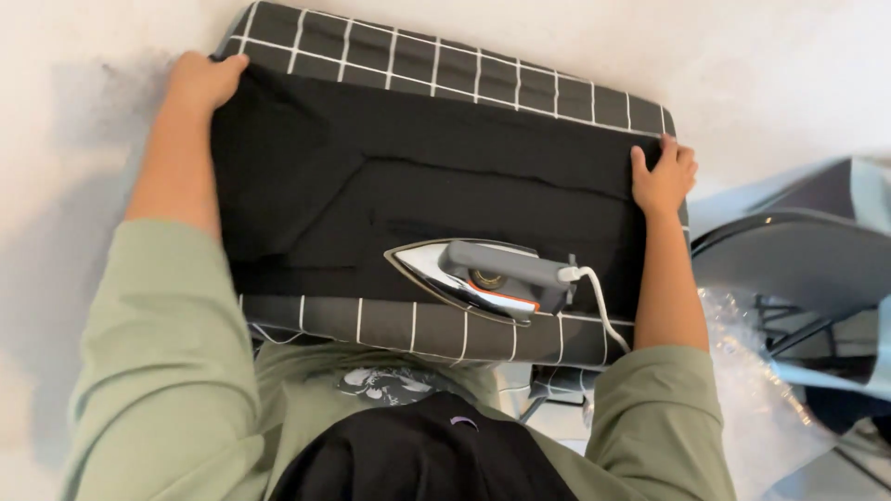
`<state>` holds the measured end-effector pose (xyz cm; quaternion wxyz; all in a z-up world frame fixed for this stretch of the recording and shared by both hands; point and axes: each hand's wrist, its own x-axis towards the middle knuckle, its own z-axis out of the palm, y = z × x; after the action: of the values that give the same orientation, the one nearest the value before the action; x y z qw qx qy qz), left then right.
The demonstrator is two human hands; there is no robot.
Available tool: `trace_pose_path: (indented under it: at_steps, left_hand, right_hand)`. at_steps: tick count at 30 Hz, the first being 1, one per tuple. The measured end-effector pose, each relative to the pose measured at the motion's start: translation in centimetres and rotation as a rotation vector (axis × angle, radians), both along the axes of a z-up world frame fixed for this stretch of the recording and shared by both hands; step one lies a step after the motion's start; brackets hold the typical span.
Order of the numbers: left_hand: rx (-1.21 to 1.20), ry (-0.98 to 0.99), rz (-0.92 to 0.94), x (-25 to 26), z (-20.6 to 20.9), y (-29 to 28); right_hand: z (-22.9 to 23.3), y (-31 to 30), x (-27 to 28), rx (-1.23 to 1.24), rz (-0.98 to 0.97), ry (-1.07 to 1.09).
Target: Ironing a black t-shirt on an ironing board and folding it neatly.
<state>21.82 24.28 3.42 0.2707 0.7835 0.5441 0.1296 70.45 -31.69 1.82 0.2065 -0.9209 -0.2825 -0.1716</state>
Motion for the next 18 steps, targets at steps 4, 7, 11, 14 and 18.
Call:
trace_pose_path:
  at_steps: [4, 7, 11, 14, 18]
  left_hand:
    - [-0.016, -0.087, 0.200, 1.6, -0.5, -0.6]
    - [0.061, -0.239, 0.209, 1.6, -1.6, -1.9]
    - [0.323, -0.527, 0.138, 0.7, -4.4, -1.2]
    - [0.278, -0.527, 0.141, 0.7, -5.0, -1.2]
    - [0.134, -0.395, 0.054, -0.4, -0.9, -4.1]
  right_hand:
    - [-1.2, -0.8, 2.5, 0.055, -0.023, -0.001]
    - [-1.8, -1.3, 4.1, 0.147, -0.013, 0.004]
    - [-0.6, -0.6, 2.5, 0.061, 0.032, -0.081]
    - [-0.1, -0.2, 1.6, -0.021, -0.084, -0.186]
    - [6.2, 1.4, -3.3, -0.287, -0.151, -0.094]
